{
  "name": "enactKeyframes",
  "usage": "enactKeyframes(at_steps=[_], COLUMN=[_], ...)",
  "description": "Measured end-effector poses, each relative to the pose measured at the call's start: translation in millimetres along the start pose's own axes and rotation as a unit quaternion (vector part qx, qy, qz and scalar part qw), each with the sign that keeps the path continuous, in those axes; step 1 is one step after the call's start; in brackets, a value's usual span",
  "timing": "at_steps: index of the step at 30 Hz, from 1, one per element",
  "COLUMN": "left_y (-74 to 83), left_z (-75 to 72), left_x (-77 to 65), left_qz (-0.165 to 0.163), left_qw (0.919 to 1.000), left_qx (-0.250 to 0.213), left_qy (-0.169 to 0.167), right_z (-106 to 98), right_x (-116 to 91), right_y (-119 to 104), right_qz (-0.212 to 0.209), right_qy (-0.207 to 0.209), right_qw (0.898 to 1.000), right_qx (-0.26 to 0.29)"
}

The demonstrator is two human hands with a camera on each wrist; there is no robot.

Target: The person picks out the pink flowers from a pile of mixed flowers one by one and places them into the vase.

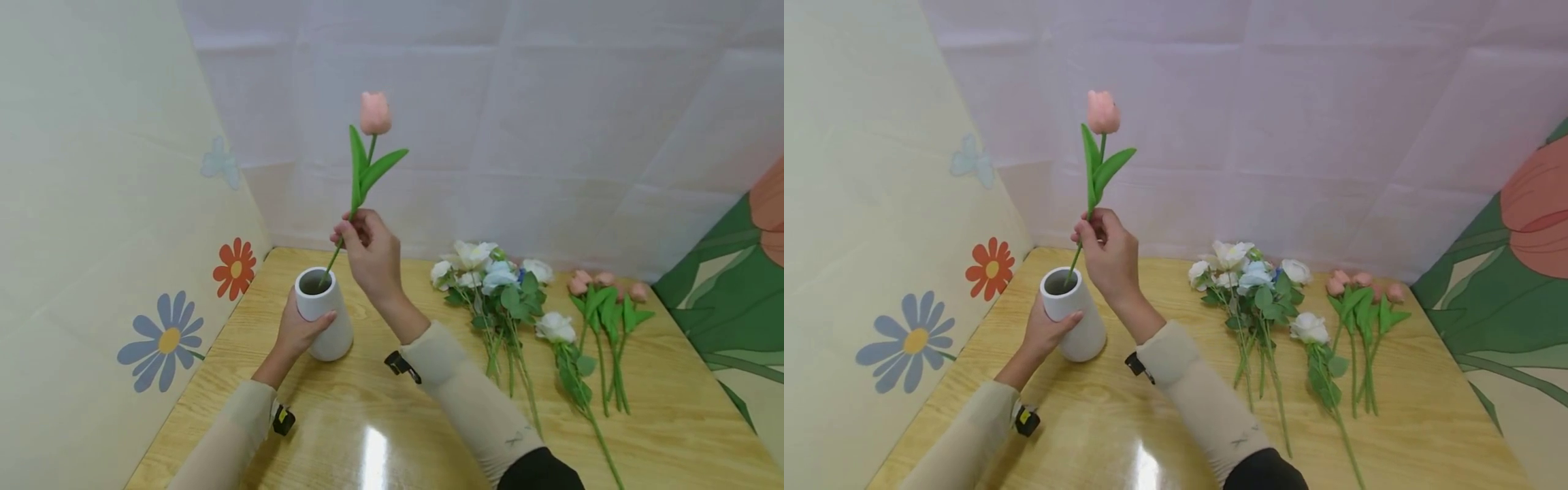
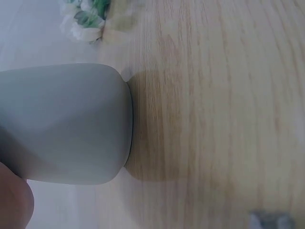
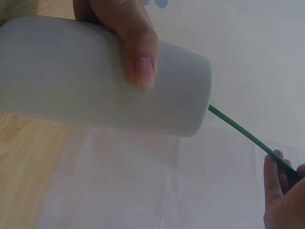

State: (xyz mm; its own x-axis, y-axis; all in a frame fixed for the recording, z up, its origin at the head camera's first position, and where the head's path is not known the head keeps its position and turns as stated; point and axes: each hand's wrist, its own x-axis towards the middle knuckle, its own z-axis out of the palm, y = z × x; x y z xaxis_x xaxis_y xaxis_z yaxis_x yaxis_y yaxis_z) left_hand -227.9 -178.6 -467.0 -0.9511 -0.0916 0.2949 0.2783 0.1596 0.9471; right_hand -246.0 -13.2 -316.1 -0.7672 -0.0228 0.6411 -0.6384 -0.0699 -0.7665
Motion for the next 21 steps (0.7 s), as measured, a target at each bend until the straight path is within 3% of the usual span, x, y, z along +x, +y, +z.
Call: enactKeyframes(at_steps=[9,21], left_y=[0.1,-1.3], left_z=[1.0,0.5], left_x=[0.2,1.4], left_qz=[0.002,0.005], left_qw=[0.9999,0.9999], left_qx=[0.015,0.01], left_qy=[0.004,0.002], right_z=[8.5,19.4], right_x=[-14.4,-28.8], right_y=[11.1,24.1], right_qz=[0.014,-0.014], right_qy=[-0.049,-0.108], right_qw=[0.997,0.991], right_qx=[-0.052,-0.071])
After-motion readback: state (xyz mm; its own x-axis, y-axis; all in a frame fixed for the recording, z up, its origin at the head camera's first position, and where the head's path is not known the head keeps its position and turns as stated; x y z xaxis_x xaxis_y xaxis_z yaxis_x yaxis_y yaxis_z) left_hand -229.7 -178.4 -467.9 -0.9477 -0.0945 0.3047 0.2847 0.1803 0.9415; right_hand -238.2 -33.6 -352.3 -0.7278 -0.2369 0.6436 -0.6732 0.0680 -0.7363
